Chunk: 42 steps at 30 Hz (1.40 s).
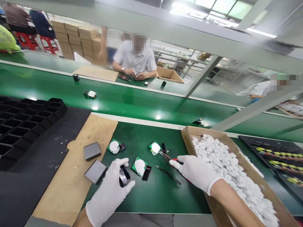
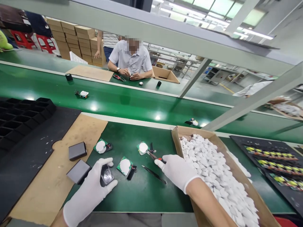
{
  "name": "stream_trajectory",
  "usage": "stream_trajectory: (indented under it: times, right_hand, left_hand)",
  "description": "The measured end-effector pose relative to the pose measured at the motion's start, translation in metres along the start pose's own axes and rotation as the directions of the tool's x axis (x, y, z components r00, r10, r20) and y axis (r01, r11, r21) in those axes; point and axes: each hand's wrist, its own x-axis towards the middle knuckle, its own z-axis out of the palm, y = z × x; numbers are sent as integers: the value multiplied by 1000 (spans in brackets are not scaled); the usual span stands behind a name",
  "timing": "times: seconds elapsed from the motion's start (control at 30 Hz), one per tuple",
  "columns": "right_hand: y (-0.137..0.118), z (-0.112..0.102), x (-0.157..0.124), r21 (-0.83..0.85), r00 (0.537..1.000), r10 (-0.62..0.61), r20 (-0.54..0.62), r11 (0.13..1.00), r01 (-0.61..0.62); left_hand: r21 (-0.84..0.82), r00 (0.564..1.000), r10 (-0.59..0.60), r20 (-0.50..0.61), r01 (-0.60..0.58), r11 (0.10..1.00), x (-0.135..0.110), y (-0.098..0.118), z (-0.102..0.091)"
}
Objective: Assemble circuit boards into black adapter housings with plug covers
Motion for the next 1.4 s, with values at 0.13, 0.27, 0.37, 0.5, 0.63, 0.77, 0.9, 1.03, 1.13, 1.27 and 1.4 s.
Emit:
stream_trajectory:
  times: [0.13, 0.27, 0.37, 0.5, 0.63, 0.77, 0.9, 1.03, 1.13, 1.27, 1.4]
  right_hand:
    - [18, -13, -19, 37, 999, 42, 23, 998, -42]
    - [35, -20, -43, 86, 998, 56, -13, 995, -54]
    - [30, -12, -51, 335, 986, -26, -165, 939, 81]
    - [-7, 9, -47, 651, 948, -97, -304, 705, 281]
    - [-74, 29, -42, 736, 886, -263, -382, 493, 464]
    - [-153, 46, -51, 768, 800, -342, -494, 261, 585]
    - [-201, 58, -55, 545, 658, -369, -657, 370, 752]
    - [-198, 62, -33, 386, 609, -391, -691, 512, 767]
    - [-178, 70, -8, 359, 643, -407, -649, 581, 731]
    - [-153, 84, 15, 249, 585, -434, -684, 615, 748]
    - [-147, 74, 18, 156, 626, -447, -639, 722, 674]
  left_hand:
    - [28, 999, 31, -15, -31, 999, -1, -6, 3]
    - [120, 989, 134, -59, -126, 985, -5, -6, 3]
    - [209, 967, 235, -103, -209, 955, -7, -6, 2]
    - [297, 898, 403, -178, -341, 892, -8, -3, -1]
    - [318, 794, 470, -385, -364, 875, -11, 8, -4]
    - [40, 928, 140, -344, -134, 990, -18, 15, -10]
    - [87, 887, -109, -449, 165, 982, -19, 4, -48]
    - [132, 814, -189, -549, 308, 942, -18, -17, -122]
    - [256, 840, -188, -509, 357, 899, -18, -38, -170]
    - [333, 843, -150, -517, 359, 872, -12, -69, -191]
    - [383, 761, -34, -648, 364, 849, -8, -76, -182]
